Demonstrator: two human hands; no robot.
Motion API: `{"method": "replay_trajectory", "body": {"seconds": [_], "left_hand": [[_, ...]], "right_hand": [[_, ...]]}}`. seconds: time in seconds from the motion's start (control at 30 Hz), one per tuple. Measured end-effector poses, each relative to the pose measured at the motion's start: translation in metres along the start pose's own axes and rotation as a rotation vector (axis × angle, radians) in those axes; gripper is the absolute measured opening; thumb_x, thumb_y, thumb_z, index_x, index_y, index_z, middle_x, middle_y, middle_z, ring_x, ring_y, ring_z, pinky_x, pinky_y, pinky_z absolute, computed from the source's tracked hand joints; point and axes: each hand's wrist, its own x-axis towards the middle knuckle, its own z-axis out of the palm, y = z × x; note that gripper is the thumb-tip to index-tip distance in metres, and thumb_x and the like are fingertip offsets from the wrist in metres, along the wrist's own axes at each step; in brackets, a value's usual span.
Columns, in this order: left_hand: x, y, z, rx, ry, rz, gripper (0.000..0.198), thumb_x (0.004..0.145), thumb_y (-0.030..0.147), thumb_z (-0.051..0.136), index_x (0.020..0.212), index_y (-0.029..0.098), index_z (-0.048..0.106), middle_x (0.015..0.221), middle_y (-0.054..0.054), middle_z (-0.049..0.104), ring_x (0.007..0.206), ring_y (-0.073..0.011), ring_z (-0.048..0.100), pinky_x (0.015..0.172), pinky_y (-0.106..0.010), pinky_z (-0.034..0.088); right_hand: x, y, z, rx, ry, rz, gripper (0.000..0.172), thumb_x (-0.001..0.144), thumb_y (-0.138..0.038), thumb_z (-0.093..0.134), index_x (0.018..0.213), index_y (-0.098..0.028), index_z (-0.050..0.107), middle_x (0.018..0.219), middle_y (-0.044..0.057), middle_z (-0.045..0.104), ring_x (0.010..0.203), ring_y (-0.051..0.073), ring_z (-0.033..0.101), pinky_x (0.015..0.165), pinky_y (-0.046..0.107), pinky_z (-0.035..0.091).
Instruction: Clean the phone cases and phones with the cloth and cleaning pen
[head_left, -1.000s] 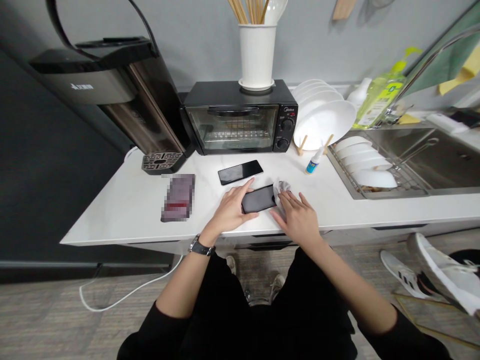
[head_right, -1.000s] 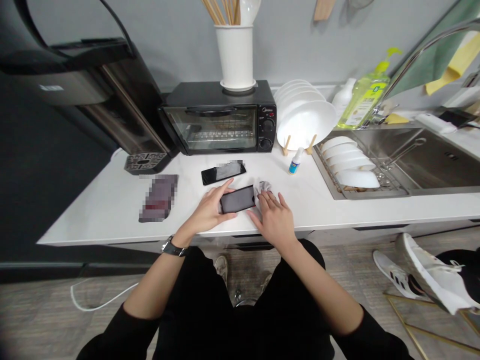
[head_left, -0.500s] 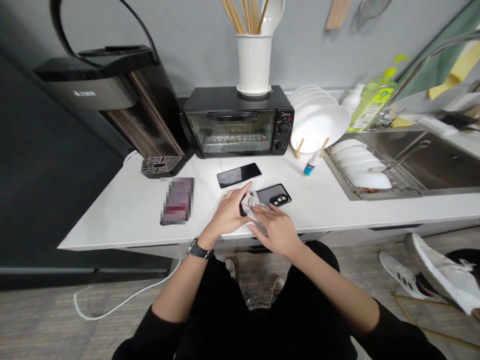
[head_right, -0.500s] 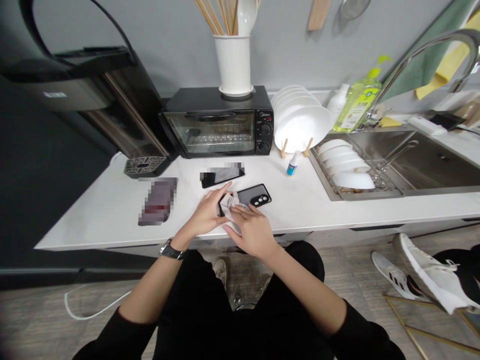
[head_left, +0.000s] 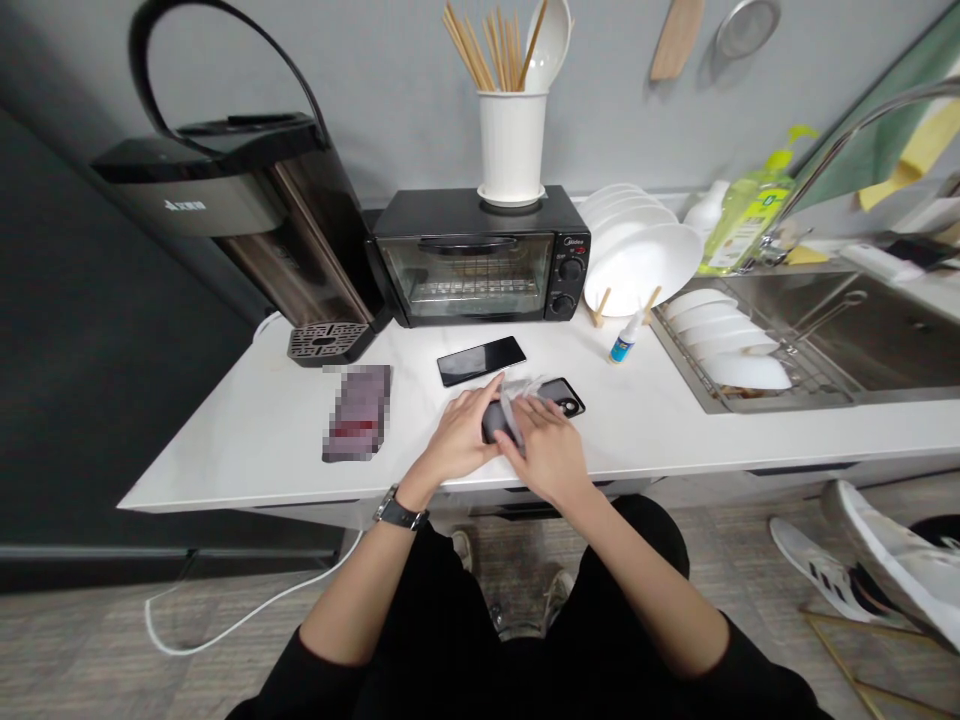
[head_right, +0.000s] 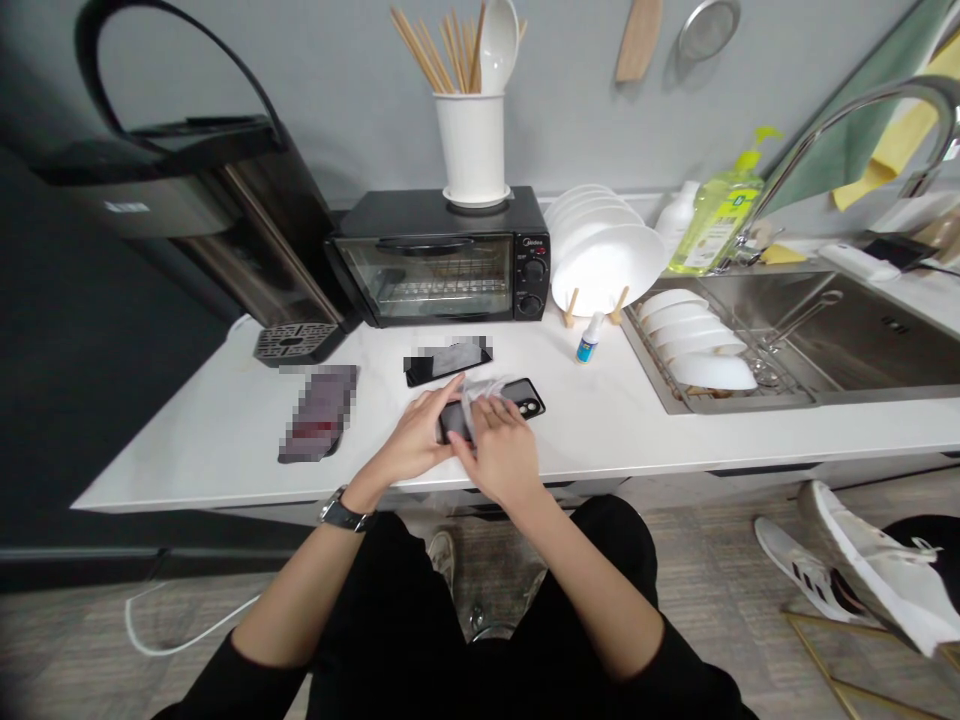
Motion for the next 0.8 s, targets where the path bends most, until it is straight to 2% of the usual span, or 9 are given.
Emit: {"method": "replay_trajectory", "body": {"seconds": [0.1,0.17,0.27,0.33,0.4,0.47,0.57,0.67,0.8], "left_hand": [[0.0,-0.002,0.0,0.037,-0.007,0.003,0.105,0.08,0.024,0.07,0.172,0.022,0.019,0.156,-0.016,0.054,0.134,-0.0359,0.054,0.114,-0.05,0.041],[0.0,-0.002,0.0,0.032,0.0,-0.01,0.105,0.081,0.026,0.072,0.172,0.024,0.02,0.153,-0.015,0.057,0.134,-0.0357,0.054,0.114,-0.05,0.041],[-0.001,0.001,0.0,0.008,0.019,-0.015,0.106,0.085,0.039,0.08,0.172,0.026,0.021,0.151,-0.013,0.06,0.135,-0.0371,0.053,0.116,-0.052,0.039],[0.0,0.004,0.0,-0.006,0.025,-0.021,0.107,0.086,0.046,0.083,0.171,0.028,0.021,0.151,-0.012,0.061,0.135,-0.0377,0.053,0.116,-0.054,0.038],[0.0,0.006,0.0,-0.01,0.015,-0.032,0.108,0.085,0.046,0.085,0.171,0.03,0.021,0.153,-0.011,0.06,0.134,-0.0379,0.052,0.116,-0.054,0.038],[0.0,0.006,-0.001,-0.011,0.007,-0.03,0.107,0.085,0.046,0.085,0.171,0.031,0.023,0.154,-0.011,0.059,0.135,-0.0377,0.052,0.115,-0.054,0.038],[0.0,0.005,-0.001,-0.022,0.019,-0.018,0.104,0.086,0.047,0.084,0.17,0.03,0.025,0.154,-0.011,0.059,0.137,-0.0369,0.052,0.117,-0.053,0.038],[0.0,0.001,-0.001,-0.045,0.011,0.003,0.102,0.087,0.045,0.081,0.17,0.028,0.025,0.152,-0.013,0.06,0.137,-0.0364,0.053,0.118,-0.053,0.038],[-0.001,-0.005,0.0,-0.014,0.007,0.031,0.101,0.083,0.029,0.074,0.171,0.022,0.026,0.15,-0.016,0.059,0.131,-0.0362,0.055,0.113,-0.05,0.042]], "right_hand": [[-0.004,-0.014,-0.003,0.092,-0.062,-0.13,0.039,0.111,-0.035,0.046,0.136,-0.015,0.068,0.142,0.014,0.073,0.137,0.027,0.065,0.12,0.047,0.046],[-0.012,-0.008,-0.012,0.103,-0.088,-0.151,0.038,0.112,-0.037,0.045,0.135,-0.018,0.069,0.14,0.011,0.075,0.136,0.025,0.067,0.12,0.047,0.046],[-0.027,0.019,-0.03,0.056,-0.11,-0.132,0.041,0.112,-0.042,0.046,0.139,-0.019,0.066,0.14,0.011,0.075,0.137,0.027,0.066,0.121,0.052,0.044],[-0.036,0.041,-0.04,-0.039,-0.077,-0.09,0.044,0.111,-0.045,0.048,0.142,-0.017,0.064,0.142,0.014,0.073,0.137,0.029,0.066,0.119,0.054,0.045],[-0.04,0.057,-0.045,-0.135,-0.029,-0.042,0.045,0.112,-0.044,0.047,0.141,-0.016,0.064,0.143,0.015,0.072,0.136,0.032,0.067,0.119,0.057,0.044],[-0.038,0.063,-0.042,-0.194,0.012,-0.013,0.048,0.111,-0.047,0.047,0.139,-0.012,0.064,0.142,0.018,0.072,0.135,0.034,0.067,0.119,0.059,0.044],[-0.024,0.052,-0.028,-0.201,0.056,0.017,0.056,0.108,-0.055,0.05,0.133,-0.009,0.066,0.139,0.024,0.072,0.129,0.038,0.069,0.116,0.059,0.048],[-0.006,0.026,-0.011,-0.114,0.07,0.014,0.057,0.106,-0.057,0.052,0.131,-0.008,0.068,0.137,0.026,0.072,0.128,0.039,0.069,0.114,0.057,0.051],[0.002,-0.01,-0.001,0.073,-0.005,-0.107,0.042,0.108,-0.044,0.052,0.128,-0.011,0.07,0.136,0.019,0.075,0.131,0.032,0.069,0.116,0.048,0.052]]}}
